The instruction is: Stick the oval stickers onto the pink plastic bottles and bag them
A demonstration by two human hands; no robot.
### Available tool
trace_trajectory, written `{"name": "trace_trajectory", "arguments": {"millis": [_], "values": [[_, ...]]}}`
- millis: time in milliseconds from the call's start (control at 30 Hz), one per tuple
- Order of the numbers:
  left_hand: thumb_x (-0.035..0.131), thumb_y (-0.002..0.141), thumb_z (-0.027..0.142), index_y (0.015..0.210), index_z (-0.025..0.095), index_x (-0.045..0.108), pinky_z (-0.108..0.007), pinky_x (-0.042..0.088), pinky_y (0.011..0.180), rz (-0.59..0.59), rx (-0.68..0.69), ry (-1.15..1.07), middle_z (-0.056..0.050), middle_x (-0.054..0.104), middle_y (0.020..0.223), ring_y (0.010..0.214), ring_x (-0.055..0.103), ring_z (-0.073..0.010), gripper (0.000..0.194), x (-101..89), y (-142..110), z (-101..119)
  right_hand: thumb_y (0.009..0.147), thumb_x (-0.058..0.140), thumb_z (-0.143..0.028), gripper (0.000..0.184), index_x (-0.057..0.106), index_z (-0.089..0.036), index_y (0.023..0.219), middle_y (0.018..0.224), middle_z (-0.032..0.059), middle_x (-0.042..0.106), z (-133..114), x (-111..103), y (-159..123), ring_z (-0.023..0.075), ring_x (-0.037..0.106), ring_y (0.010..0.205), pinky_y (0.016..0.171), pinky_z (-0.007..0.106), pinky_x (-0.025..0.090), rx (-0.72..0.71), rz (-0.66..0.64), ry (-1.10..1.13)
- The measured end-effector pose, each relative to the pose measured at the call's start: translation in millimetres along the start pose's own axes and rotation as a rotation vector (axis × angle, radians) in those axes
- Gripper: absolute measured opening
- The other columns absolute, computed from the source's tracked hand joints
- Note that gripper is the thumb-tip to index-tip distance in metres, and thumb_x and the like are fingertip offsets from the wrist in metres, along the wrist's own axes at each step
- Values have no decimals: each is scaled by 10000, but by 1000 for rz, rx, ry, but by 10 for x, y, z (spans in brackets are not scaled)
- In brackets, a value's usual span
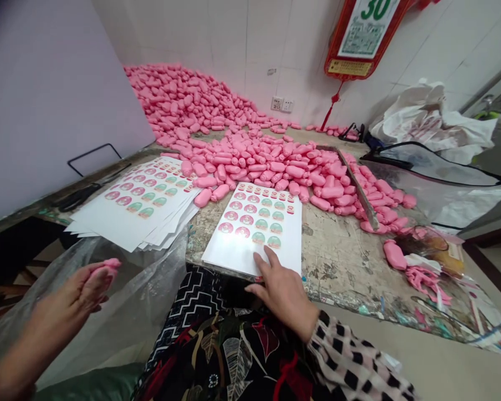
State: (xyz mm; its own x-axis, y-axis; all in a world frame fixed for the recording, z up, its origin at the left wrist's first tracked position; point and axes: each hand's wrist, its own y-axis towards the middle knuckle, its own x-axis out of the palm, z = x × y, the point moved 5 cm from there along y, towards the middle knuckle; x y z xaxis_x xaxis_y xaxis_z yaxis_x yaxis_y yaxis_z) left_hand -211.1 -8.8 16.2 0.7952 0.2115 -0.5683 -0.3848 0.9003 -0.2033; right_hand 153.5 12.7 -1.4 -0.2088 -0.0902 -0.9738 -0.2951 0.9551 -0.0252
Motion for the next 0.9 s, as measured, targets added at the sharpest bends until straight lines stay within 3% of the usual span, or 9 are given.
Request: {"name": "trace_trajectory", "arguments": {"millis": [100, 200, 300, 400, 433, 500, 600, 733, 900], "values": [[582, 708, 431, 987, 242, 623, -485, 367, 938, 88, 133, 345, -100, 565, 1199, 1142, 459, -385, 339, -156, 7, 8, 852, 440, -264, 489, 406, -269, 1339, 1443, 105, 313, 117, 109, -142, 221, 648, 850, 691, 342, 510, -33, -87, -148], [528, 762, 438, 1085, 258, 604, -432, 340, 989, 134, 221, 274, -66, 585, 1175, 1120, 497, -323, 377, 41, -170, 166, 855, 381, -185, 453, 472, -295, 1284, 1412, 52, 377, 160, 113, -182, 204, 654, 854, 702, 332, 513, -72, -90, -126], [538, 770, 452, 997, 231, 646, -345, 437, 865, -111, 191, -32, -67, 645, 1016, 914, 595, -247, 335, 596, -390, 398, 852, 391, -182, 396, 540, -282, 1206, 1299, 31, 523, 182, -6, -143, 203, 636, 918, 726, 312, 502, -94, -56, -67], [511, 789, 512, 1145, 159, 551, -316, 487, 652, -593, -91, -392, -107, 649, 887, 691, 616, -197, 503, 1342, -609, 613, 856, 401, -179, 355, 564, -259, 1161, 1120, 46, 633, 143, -151, -98, 191, 638, 859, 686, 281, 485, -108, -8, -66], [533, 780, 513, 1211, 168, 487, -307, 488, 639, -681, -178, -517, -109, 643, 919, 681, 620, -182, 554, 1542, -659, 696, 857, 406, -180, 344, 566, -251, 1153, 1069, 52, 649, 104, -187, -93, 191, 639, 826, 668, 277, 479, -117, 5, -77], [560, 766, 512, 1234, 179, 435, -297, 491, 627, -709, -252, -690, -112, 634, 960, 671, 629, -168, 588, 1832, -674, 852, 849, 423, -169, 333, 572, -237, 1139, 986, 61, 663, -6, -225, -102, 195, 635, 781, 646, 278, 471, -146, 16, -87], [606, 763, 410, 1162, 169, 477, -301, 507, 623, -591, -265, -828, -112, 649, 953, 720, 644, -190, 484, 2049, -580, 980, 844, 441, -168, 288, 602, -245, 1071, 912, 43, 669, -161, -212, -148, 189, 629, 747, 648, 279, 476, -218, -13, 36], [614, 750, 239, 1091, 122, 531, -316, 532, 638, -397, -301, -861, -134, 671, 949, 797, 653, -227, 369, 1918, -414, 981, 873, 449, -313, 239, 627, -271, 1026, 988, 33, 672, 17, -174, -190, 174, 638, 844, 731, 264, 501, -187, 69, 417], [657, 696, 124, 998, 89, 597, -274, 549, 594, -217, -300, -788, -140, 694, 891, 691, 667, -208, 310, 1070, -179, 931, 829, 494, -387, 319, 641, -249, 1076, 1034, 60, 681, 685, 46, -195, 216, 647, 912, 755, 291, 527, 63, 239, 559]]}}
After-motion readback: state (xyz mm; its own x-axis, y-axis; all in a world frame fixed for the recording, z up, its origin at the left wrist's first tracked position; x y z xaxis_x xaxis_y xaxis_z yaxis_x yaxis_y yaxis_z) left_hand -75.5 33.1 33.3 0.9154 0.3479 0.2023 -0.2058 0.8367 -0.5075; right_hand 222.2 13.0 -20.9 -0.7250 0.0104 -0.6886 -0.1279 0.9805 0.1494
